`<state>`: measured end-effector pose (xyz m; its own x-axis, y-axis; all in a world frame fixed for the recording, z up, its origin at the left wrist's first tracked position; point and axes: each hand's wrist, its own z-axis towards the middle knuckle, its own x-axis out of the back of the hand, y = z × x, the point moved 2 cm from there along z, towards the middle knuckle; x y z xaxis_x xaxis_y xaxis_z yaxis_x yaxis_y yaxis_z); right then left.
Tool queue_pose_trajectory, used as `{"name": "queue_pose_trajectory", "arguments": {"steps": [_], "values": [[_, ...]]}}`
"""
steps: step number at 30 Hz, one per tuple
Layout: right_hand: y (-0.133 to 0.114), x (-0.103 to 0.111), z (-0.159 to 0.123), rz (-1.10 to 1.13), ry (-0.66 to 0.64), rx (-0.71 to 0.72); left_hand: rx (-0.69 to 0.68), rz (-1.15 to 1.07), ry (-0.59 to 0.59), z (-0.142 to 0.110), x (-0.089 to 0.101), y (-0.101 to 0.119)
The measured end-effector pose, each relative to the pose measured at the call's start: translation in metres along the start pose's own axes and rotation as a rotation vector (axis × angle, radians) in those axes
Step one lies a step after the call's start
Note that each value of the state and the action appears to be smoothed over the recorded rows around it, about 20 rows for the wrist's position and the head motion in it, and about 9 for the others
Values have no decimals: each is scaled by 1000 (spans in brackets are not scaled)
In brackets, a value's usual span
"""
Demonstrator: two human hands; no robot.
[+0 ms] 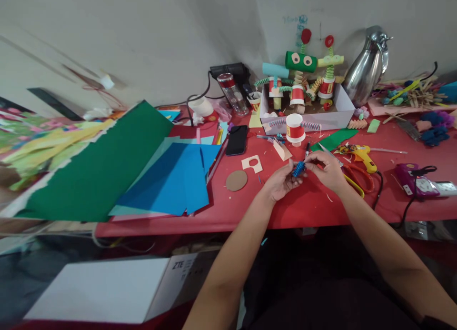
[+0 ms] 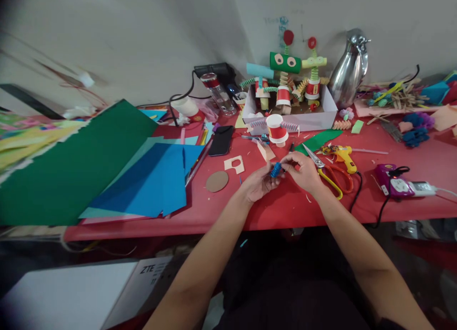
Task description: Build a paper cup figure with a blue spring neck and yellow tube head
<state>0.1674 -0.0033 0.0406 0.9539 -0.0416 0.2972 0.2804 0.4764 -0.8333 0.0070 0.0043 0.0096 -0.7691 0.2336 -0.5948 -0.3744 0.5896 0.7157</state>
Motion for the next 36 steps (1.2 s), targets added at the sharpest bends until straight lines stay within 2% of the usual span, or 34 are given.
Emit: {"name": "queue_pose_trajectory", "arguments": {"steps": [6,13,20,25,36], "values": [[6,0,-1,19,33,-59,-227,41,91,1,3,0],[13,1,0,114,-25,-144,-250,71,111,6,7,-1],[13,-1,-1,107,-9,-134,-406,227,155,3,2,0],[13,-1,0,65,-6,-109,-400,252,120,1,-1,1],[11,-10,-7,-15,2,26,-397,-5,77,2,-1,5]]}}
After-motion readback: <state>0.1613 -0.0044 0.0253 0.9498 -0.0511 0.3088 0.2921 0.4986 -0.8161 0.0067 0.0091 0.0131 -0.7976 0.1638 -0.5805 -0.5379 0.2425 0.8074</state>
